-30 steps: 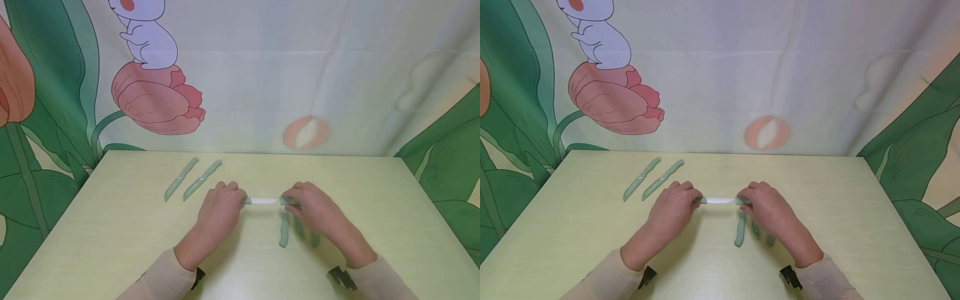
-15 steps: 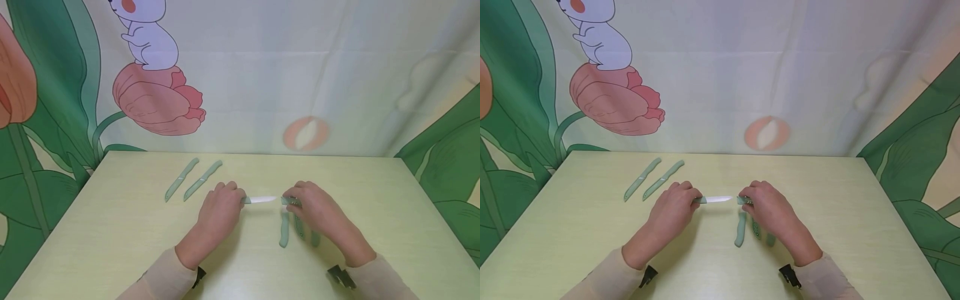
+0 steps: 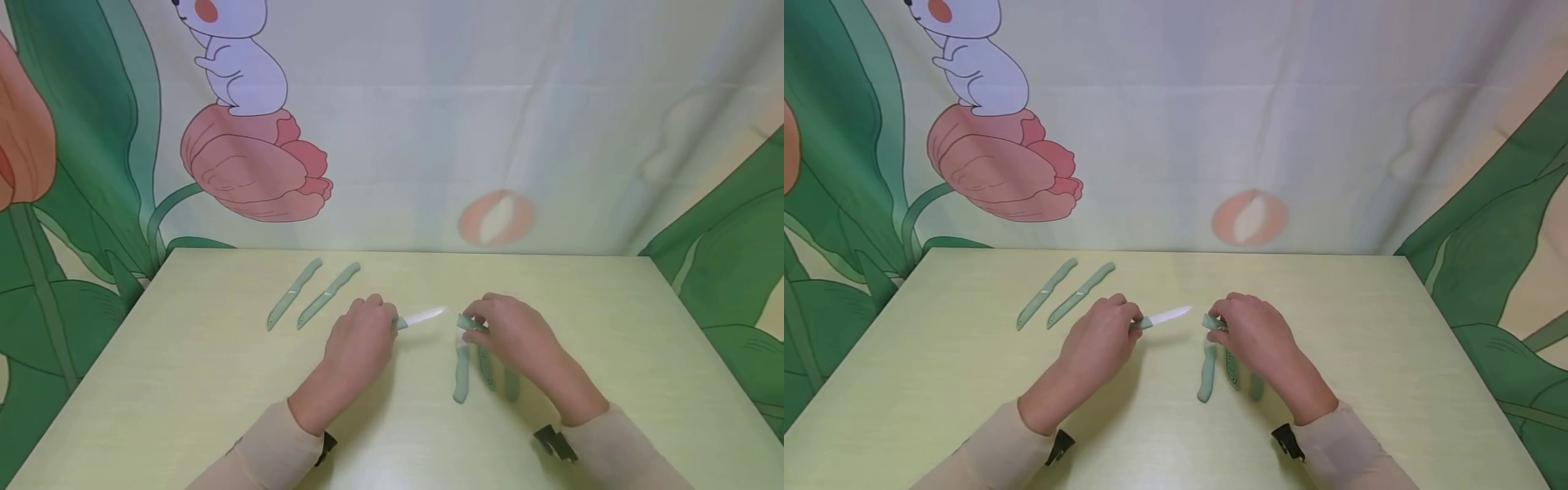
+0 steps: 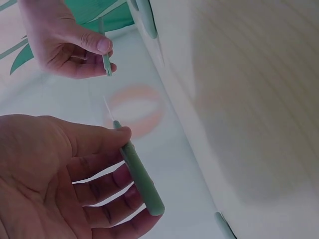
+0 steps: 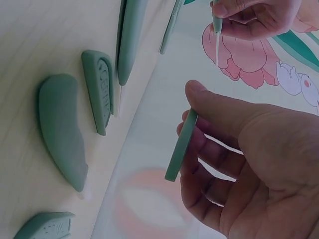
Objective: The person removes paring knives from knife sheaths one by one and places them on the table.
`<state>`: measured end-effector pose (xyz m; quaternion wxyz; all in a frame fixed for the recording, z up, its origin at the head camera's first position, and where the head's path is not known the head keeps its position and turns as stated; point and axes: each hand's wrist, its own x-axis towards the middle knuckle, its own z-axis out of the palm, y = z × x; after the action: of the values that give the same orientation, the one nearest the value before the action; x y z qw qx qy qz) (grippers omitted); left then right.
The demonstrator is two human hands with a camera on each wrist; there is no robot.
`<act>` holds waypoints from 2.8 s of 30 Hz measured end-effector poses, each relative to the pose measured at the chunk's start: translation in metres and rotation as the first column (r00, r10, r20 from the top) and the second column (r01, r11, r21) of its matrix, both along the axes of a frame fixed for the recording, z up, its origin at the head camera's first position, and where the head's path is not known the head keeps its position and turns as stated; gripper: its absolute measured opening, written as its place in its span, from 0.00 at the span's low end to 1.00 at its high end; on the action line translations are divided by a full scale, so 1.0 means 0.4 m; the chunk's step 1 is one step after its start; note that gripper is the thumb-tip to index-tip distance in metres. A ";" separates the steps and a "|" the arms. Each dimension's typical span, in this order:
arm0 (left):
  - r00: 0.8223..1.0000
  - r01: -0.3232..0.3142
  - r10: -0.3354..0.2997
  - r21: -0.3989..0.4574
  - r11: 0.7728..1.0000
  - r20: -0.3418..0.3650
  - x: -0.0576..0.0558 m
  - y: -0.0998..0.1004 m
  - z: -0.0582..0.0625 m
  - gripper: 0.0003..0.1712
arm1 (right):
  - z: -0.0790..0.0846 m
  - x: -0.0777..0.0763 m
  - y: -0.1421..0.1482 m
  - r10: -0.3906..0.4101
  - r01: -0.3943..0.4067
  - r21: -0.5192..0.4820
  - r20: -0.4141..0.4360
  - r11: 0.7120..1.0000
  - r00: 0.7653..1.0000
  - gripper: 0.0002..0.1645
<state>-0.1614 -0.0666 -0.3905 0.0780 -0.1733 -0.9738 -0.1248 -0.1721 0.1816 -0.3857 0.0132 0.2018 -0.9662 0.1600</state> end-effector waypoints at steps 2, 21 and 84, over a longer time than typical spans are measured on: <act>1.000 -0.008 0.008 -0.001 1.000 0.005 0.000 0.000 0.000 0.03 | 0.001 -0.003 -0.004 -0.011 0.011 0.001 0.009 1.000 1.000 0.14; 0.980 -0.076 0.054 0.112 0.991 0.193 -0.008 0.010 -0.001 0.07 | 0.004 -0.034 -0.050 -0.097 0.121 -0.099 0.224 0.988 0.970 0.21; 0.889 -0.139 0.041 0.182 0.973 0.455 -0.004 0.127 -0.057 0.15 | -0.057 -0.031 -0.189 -0.224 0.206 0.087 0.321 0.975 0.920 0.08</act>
<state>-0.1629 -0.0157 -0.4134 -0.1251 -0.0851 -0.9538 -0.2596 -0.1846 0.1059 -0.4083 -0.1357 0.0653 -0.9749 0.1643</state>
